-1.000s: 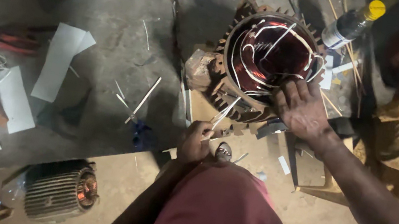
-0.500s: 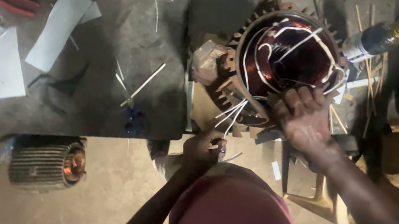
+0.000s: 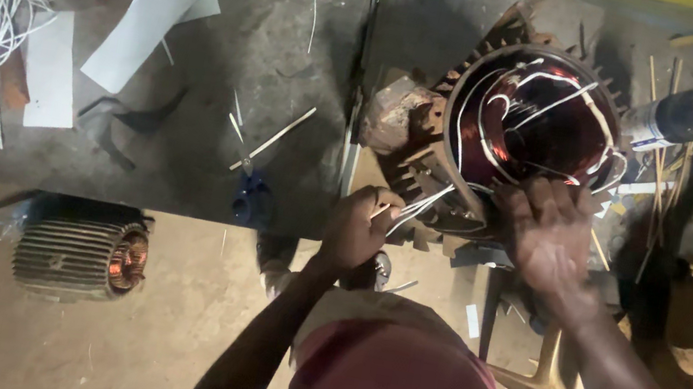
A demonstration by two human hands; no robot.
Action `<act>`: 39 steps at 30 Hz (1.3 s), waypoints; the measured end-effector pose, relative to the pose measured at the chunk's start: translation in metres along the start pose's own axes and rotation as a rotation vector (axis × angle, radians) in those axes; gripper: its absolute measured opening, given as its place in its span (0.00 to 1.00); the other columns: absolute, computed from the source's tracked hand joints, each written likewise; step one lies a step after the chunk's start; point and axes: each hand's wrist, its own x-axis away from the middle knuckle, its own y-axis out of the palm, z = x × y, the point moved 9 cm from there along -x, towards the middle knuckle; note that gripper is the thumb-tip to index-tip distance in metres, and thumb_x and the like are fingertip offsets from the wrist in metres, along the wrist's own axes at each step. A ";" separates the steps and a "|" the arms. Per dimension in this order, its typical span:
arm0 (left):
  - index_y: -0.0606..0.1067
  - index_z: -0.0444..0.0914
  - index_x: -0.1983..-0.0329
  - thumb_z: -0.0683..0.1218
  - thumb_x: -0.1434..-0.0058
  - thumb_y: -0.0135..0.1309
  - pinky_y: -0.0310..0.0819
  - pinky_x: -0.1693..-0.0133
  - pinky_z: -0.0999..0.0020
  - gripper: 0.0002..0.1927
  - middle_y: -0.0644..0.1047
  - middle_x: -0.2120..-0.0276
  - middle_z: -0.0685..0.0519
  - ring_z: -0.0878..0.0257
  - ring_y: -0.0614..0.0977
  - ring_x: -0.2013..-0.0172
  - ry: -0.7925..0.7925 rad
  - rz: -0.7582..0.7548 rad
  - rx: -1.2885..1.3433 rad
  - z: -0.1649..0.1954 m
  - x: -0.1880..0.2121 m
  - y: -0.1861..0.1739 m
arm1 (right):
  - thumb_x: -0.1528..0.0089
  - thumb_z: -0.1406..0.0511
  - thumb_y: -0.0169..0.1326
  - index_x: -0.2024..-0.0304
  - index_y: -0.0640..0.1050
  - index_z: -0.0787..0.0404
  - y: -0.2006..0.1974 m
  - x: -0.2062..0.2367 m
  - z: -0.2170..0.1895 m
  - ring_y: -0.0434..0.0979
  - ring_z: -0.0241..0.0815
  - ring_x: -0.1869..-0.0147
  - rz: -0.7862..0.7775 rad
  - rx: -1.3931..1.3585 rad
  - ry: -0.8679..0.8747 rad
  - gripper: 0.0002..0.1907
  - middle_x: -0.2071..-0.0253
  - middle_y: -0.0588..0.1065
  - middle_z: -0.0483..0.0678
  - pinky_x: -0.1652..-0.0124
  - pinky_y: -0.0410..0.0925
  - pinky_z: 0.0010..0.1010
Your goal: The person works on a motor stator, using their hands to arrange copper windings and white insulating ties. They use a pair of scissors to cut a white tie and then use a wooden stick to push the windings into place within the stator slots.
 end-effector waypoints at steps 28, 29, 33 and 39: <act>0.76 0.35 0.52 0.51 0.32 0.54 0.74 0.54 0.61 0.14 0.80 0.61 0.43 0.53 0.81 0.57 -0.059 -0.019 0.244 -0.039 -0.039 0.074 | 0.38 0.54 0.45 0.41 0.66 0.38 0.010 -0.090 -0.053 0.66 0.43 0.41 -0.134 0.636 -0.683 0.21 0.43 0.68 0.46 0.45 0.63 0.38; 0.75 0.36 0.49 0.52 0.33 0.54 0.75 0.55 0.60 0.17 0.81 0.62 0.44 0.53 0.83 0.58 -0.113 -0.042 0.304 -0.044 -0.036 0.074 | 0.37 0.54 0.45 0.41 0.65 0.38 0.013 -0.093 -0.055 0.66 0.43 0.42 -0.148 0.636 -0.693 0.21 0.44 0.68 0.46 0.46 0.64 0.38; 0.75 0.37 0.48 0.54 0.40 0.58 0.76 0.54 0.58 0.22 0.81 0.57 0.44 0.49 0.83 0.56 -0.122 0.053 0.245 -0.054 -0.016 0.042 | 0.36 0.53 0.44 0.38 0.63 0.40 0.020 -0.102 -0.057 0.67 0.42 0.46 -0.197 0.616 -0.714 0.22 0.48 0.69 0.46 0.51 0.64 0.36; 0.77 0.38 0.48 0.49 0.42 0.61 0.77 0.55 0.60 0.20 0.81 0.58 0.46 0.53 0.83 0.56 -0.252 0.133 0.207 -0.046 0.024 0.003 | 0.33 0.53 0.42 0.34 0.61 0.43 -0.029 -0.138 -0.042 0.68 0.40 0.53 -0.252 0.551 -0.647 0.24 0.54 0.70 0.45 0.57 0.65 0.34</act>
